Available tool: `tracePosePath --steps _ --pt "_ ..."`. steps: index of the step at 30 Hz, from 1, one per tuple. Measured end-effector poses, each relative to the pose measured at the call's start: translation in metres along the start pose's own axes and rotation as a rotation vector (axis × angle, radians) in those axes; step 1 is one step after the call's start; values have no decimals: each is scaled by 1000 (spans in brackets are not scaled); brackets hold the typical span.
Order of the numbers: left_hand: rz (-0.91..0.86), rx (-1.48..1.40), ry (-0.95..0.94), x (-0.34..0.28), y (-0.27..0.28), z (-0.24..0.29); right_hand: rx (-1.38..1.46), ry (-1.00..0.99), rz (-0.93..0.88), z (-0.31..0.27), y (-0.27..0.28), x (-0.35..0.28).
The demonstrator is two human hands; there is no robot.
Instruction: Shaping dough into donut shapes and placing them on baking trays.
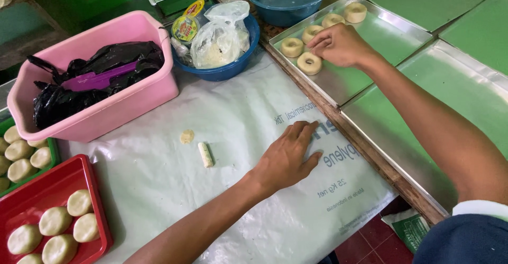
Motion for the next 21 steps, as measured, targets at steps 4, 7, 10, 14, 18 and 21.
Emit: tracePosePath --steps 4,7,10,14,18,21 --pt "-12 6 37 -1 1 -3 166 8 21 12 -1 1" --pt "-16 6 27 -5 3 -1 145 8 32 22 -2 4" --pt "-52 -1 29 -13 10 8 13 -17 101 9 11 -1" --pt "-13 6 -19 -43 35 23 130 50 144 -1 26 -4" --pt "-21 23 20 -80 65 29 143 65 142 -43 41 -21" --pt "3 32 84 -110 87 25 110 157 144 -86 43 -31"
Point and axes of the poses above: each hand's wrist, its own x-axis towards the middle knuckle, its own y-axis out of the back of the hand, z = x × y, the point moved 9 cm from there along x, towards the middle knuckle, and after that the axes turned 12 degrees about -x, right-handed, at the moved point
